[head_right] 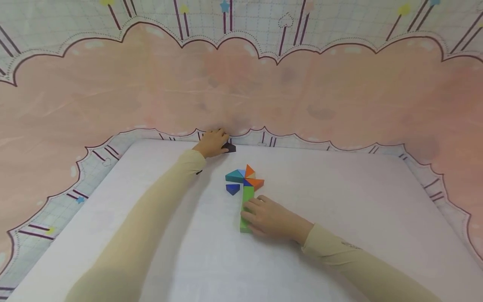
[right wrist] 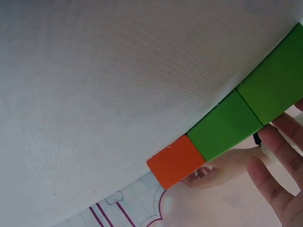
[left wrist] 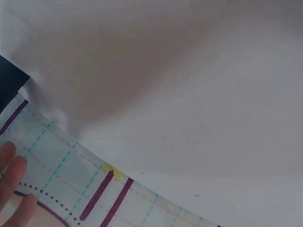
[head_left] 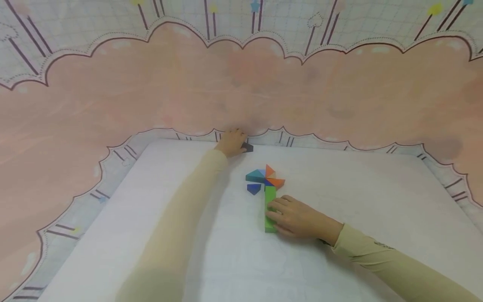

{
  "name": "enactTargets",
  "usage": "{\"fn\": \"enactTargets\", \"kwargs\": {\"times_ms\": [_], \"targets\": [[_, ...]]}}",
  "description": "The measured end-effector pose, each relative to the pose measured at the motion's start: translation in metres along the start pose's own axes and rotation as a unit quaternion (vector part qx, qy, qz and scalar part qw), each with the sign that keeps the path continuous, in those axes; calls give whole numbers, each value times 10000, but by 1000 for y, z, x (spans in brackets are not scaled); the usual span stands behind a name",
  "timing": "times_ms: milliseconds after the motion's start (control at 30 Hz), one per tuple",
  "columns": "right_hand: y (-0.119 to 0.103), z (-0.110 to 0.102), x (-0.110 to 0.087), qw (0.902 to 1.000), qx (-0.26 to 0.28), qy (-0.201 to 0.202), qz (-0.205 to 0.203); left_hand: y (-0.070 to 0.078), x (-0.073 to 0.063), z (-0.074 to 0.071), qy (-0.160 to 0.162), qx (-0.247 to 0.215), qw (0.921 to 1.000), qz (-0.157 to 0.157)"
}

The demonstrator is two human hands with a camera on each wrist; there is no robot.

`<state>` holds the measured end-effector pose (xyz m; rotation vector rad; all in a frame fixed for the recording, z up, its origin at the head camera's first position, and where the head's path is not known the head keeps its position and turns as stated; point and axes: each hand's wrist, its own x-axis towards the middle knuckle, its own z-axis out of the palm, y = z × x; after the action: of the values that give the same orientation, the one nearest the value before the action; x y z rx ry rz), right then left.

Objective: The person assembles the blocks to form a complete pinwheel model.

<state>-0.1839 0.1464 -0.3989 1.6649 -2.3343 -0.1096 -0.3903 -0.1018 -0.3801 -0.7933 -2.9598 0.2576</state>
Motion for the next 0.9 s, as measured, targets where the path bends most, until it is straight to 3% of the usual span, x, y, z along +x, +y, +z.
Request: {"fn": "enactTargets", "kwargs": {"times_ms": [167,333,500,733,900], "targets": [[-1,-1,1,9999,37,-104,62,-8,0,12,-71,-587,9982,-79],[-1,0,1,10000,28,-53,42,-15,0,21,-258,-1322,9906,-224],[0,-1,1,10000,-2,-10,25,-19,0,25,-133,-1500,9886,-97],[0,-2,1,9999,23,-84,71,-19,-7,19,-95,-1873,9822,-130],[0,-1,0,9999,26,-138,97,-15,-19,10,-275,-1915,9810,-132]]}}
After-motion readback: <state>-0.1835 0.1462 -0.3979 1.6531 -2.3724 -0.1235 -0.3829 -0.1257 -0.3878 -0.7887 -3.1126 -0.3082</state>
